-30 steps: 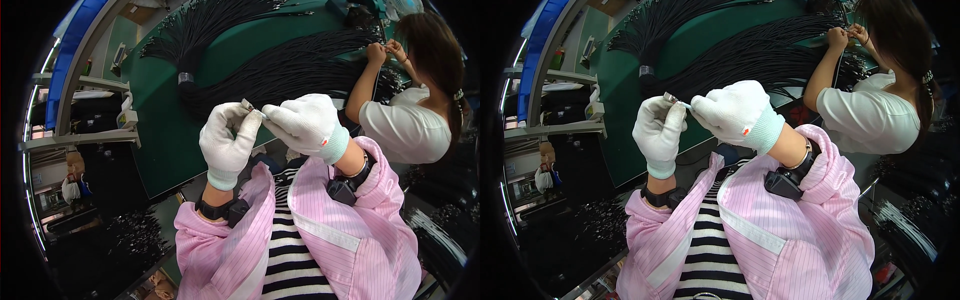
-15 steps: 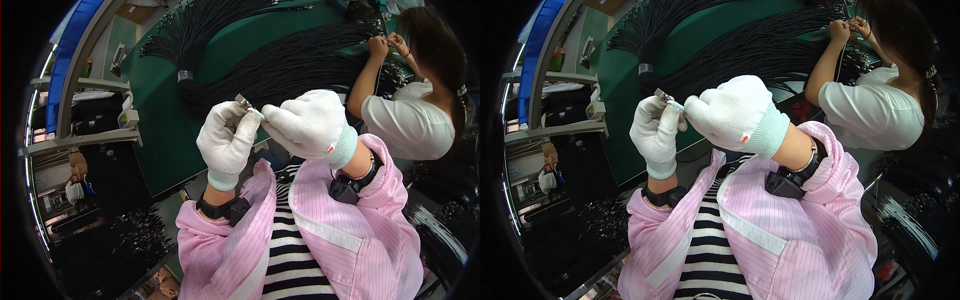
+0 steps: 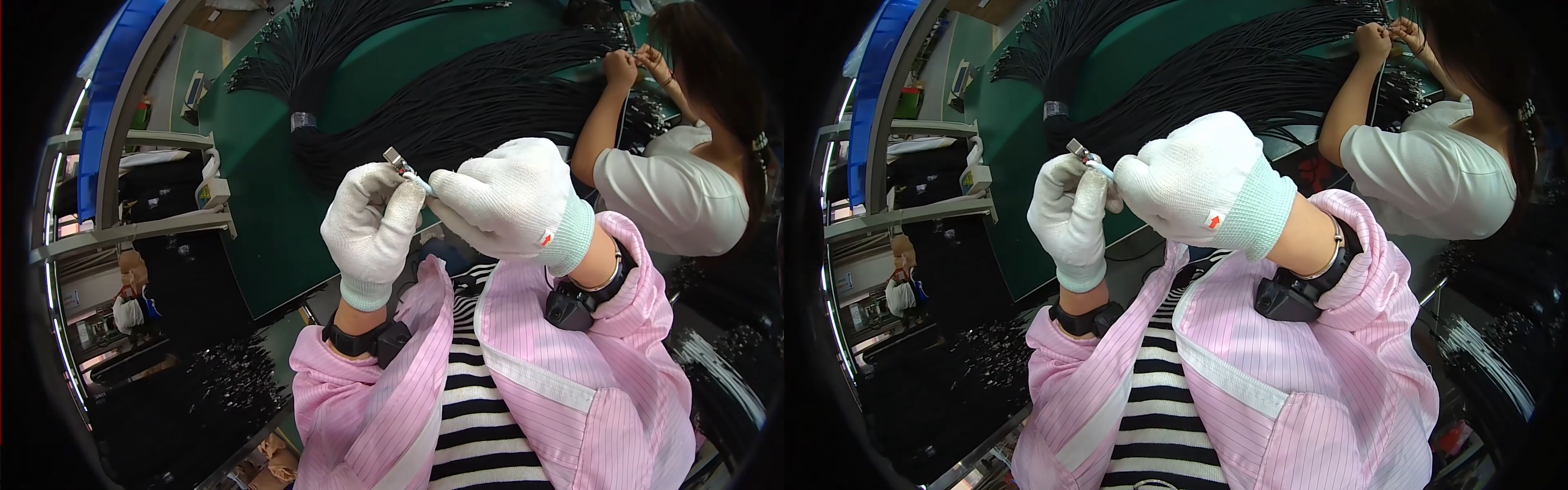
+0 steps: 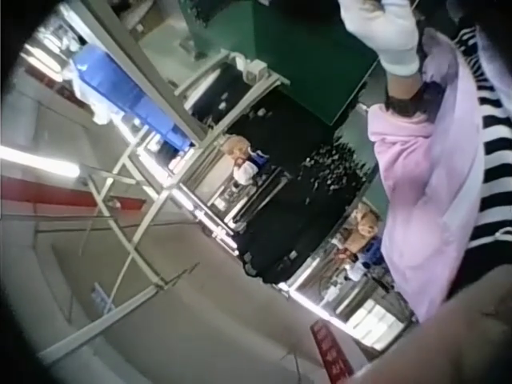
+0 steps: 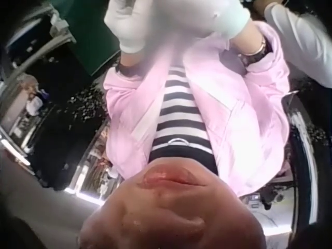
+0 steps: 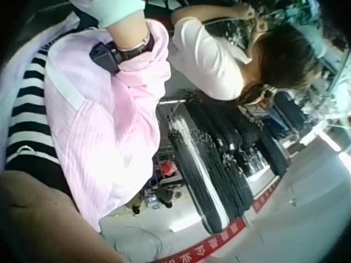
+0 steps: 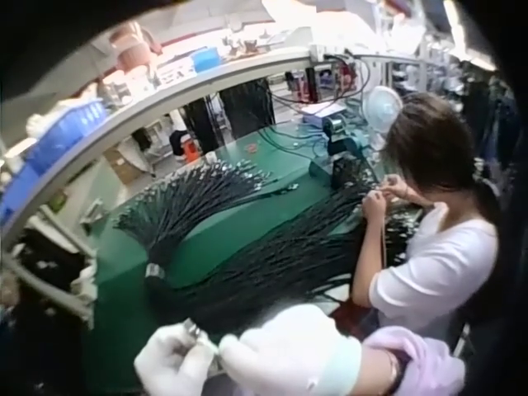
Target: The person picks up a cable, walks to a testing machine, and plugs both ends into the device. After unplugging the cable, they use pliers to cut the connectors off the ends before returning to the machine to test another cable.
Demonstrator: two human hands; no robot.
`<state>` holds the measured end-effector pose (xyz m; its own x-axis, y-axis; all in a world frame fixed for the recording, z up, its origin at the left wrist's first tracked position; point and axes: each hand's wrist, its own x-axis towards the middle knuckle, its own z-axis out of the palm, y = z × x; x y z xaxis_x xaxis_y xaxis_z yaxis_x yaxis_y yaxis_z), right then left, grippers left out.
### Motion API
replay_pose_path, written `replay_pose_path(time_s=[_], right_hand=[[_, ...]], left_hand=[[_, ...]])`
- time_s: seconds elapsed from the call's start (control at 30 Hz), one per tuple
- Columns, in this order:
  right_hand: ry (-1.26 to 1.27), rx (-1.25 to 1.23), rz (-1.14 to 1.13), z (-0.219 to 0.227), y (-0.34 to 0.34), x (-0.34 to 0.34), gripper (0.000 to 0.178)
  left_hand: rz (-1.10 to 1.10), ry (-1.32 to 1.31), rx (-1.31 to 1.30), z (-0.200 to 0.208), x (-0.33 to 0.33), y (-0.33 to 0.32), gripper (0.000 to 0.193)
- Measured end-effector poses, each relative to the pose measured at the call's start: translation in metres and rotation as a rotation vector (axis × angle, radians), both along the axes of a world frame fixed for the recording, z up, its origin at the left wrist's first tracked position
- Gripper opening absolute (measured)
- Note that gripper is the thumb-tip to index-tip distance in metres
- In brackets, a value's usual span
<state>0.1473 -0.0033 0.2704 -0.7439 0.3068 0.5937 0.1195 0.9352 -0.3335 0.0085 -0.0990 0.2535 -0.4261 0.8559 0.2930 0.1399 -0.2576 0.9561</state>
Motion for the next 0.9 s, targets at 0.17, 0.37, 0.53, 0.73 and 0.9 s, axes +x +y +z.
replay_pose_path(time_s=[0.17,0.37,0.53,0.73,0.9], right_hand=[[0.013,-0.015,0.013,0.001,0.000,0.000,0.009],[0.014,-0.038,0.015,-0.001,0.001,0.000,0.009],[-0.021,-0.083,0.018,0.000,0.001,0.001,0.007],[0.037,-0.616,0.181,-0.007,0.001,-0.001,0.009],[-0.025,-1.098,0.209,-0.011,-0.002,-0.001,0.017]], left_hand=[[-0.011,-0.026,0.010,-0.001,0.000,0.000,0.013],[-0.025,-0.013,0.006,-0.001,0.000,0.000,0.013],[-0.013,-0.029,0.016,-0.001,0.001,0.001,0.013],[-0.030,-0.142,0.010,0.003,0.001,0.005,0.009],[-0.086,-0.231,-0.135,0.008,-0.003,0.002,0.008]])
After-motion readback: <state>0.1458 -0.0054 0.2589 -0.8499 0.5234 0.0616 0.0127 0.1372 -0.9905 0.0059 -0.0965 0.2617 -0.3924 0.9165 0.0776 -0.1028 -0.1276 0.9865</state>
